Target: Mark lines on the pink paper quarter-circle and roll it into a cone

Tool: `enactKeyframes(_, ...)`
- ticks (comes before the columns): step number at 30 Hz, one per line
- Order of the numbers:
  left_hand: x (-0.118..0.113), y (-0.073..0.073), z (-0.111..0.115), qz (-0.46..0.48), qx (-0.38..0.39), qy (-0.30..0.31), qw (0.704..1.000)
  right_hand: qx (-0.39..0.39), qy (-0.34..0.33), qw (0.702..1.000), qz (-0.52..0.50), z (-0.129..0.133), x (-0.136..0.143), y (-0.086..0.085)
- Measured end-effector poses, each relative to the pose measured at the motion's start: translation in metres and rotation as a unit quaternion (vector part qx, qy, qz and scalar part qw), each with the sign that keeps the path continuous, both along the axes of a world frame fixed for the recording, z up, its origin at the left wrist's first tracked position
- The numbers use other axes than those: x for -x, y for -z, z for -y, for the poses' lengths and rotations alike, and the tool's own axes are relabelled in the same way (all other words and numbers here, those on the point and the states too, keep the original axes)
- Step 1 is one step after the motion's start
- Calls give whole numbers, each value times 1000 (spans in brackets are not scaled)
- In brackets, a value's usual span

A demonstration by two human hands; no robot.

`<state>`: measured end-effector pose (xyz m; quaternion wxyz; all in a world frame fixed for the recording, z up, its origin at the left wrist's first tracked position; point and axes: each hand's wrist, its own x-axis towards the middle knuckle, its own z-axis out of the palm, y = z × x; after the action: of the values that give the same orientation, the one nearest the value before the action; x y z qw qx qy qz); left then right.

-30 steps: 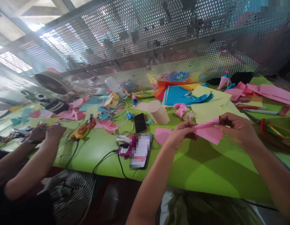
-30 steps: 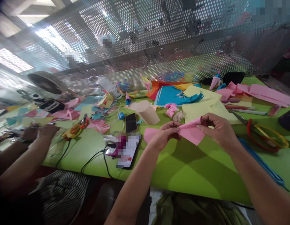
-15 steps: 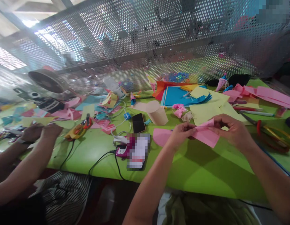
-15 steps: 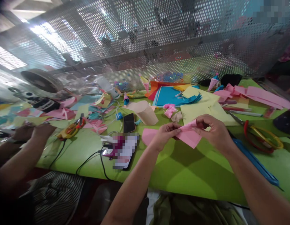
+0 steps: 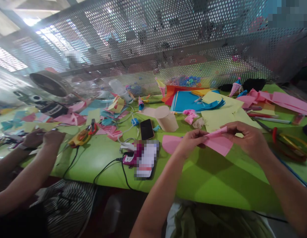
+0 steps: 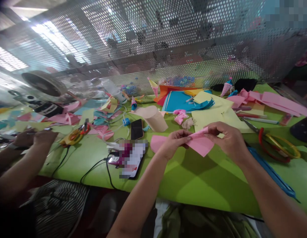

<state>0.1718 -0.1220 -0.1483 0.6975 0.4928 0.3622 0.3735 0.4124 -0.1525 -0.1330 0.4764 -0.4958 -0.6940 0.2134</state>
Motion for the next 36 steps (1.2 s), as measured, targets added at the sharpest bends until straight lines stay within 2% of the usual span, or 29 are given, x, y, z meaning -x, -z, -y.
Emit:
enactKeyframes(8,2,0,-2,-15,10,0,1000,-36,-28,996,80,-2,-6,3)
enactKeyframes(18,2,2,-2,-19,12,2,1000,3,-8,999,49,-2,-8,7)
enactKeyframes(25,5,1,-2,-18,12,24,999,0,-23,999,26,-2,-7,5)
enactKeyframes(31,2,6,0,-43,34,4,998,12,-25,1000,6,0,-3,3)
enactKeyframes(36,1,4,2,-19,48,54,997,21,-26,999,-15,-1,-3,5)
